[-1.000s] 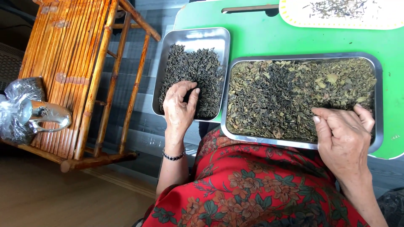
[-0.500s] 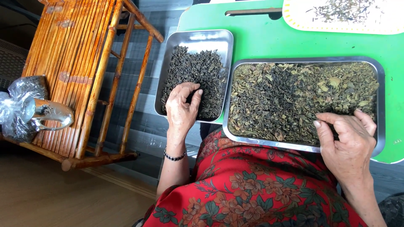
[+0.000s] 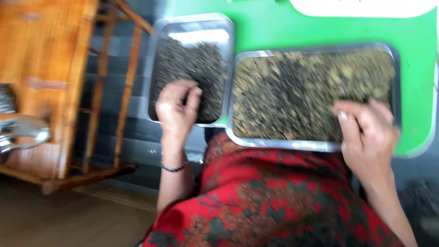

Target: Manually sorting dried tea leaves by picking out stems and debris from a metal tray and placing them into another tray.

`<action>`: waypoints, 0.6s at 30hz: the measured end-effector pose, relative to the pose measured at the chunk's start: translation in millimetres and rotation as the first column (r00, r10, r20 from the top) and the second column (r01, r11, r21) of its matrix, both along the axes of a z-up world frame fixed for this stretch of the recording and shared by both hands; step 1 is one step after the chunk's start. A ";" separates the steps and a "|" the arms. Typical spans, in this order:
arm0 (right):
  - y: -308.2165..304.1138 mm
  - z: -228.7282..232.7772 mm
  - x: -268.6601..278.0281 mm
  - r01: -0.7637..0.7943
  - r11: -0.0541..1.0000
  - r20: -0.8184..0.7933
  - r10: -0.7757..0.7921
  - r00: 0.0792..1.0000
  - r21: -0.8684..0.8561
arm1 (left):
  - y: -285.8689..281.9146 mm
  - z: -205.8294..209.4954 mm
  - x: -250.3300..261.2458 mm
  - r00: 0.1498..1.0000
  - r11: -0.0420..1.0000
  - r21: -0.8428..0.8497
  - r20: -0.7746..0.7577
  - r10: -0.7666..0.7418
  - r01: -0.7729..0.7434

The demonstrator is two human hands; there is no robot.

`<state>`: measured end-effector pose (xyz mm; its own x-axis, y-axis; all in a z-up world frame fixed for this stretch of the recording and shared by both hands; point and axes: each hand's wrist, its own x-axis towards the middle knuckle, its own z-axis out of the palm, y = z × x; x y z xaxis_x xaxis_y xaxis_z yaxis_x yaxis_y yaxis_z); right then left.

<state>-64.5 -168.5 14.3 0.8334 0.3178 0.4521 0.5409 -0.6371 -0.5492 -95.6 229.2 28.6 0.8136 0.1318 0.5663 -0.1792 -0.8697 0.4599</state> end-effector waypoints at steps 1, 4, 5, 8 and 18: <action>2.5 8.8 0.2 0.025 0.999 -0.034 -0.026 0.999 -0.023 | -1.8 1.5 -2.9 0.999 0.999 -0.023 -0.034 -0.026 0.025; 8.1 22.3 4.2 -0.052 0.989 -0.056 0.060 0.997 0.138 | -9.7 5.3 -0.7 0.996 0.995 -0.048 0.013 -0.084 0.085; 8.7 20.9 2.5 -0.033 0.977 -0.096 0.054 0.994 0.210 | -14.9 6.3 -1.0 0.995 0.996 -0.028 0.060 -0.080 0.082; 10.5 13.2 6.5 -0.006 0.955 -0.118 0.043 0.992 0.295 | -41.2 22.3 6.8 0.981 0.992 -0.011 0.154 -0.120 0.123; 16.4 7.9 4.2 -0.070 0.900 -0.087 0.119 0.989 0.430 | -141.9 39.2 46.0 0.759 0.756 0.096 0.010 -0.651 0.648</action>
<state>-60.4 -152.1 22.3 0.8605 0.1960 0.4702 0.5086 -0.2793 -0.8144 -49.6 87.3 67.8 0.6628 -0.4682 0.5844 -0.7316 -0.5713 0.3721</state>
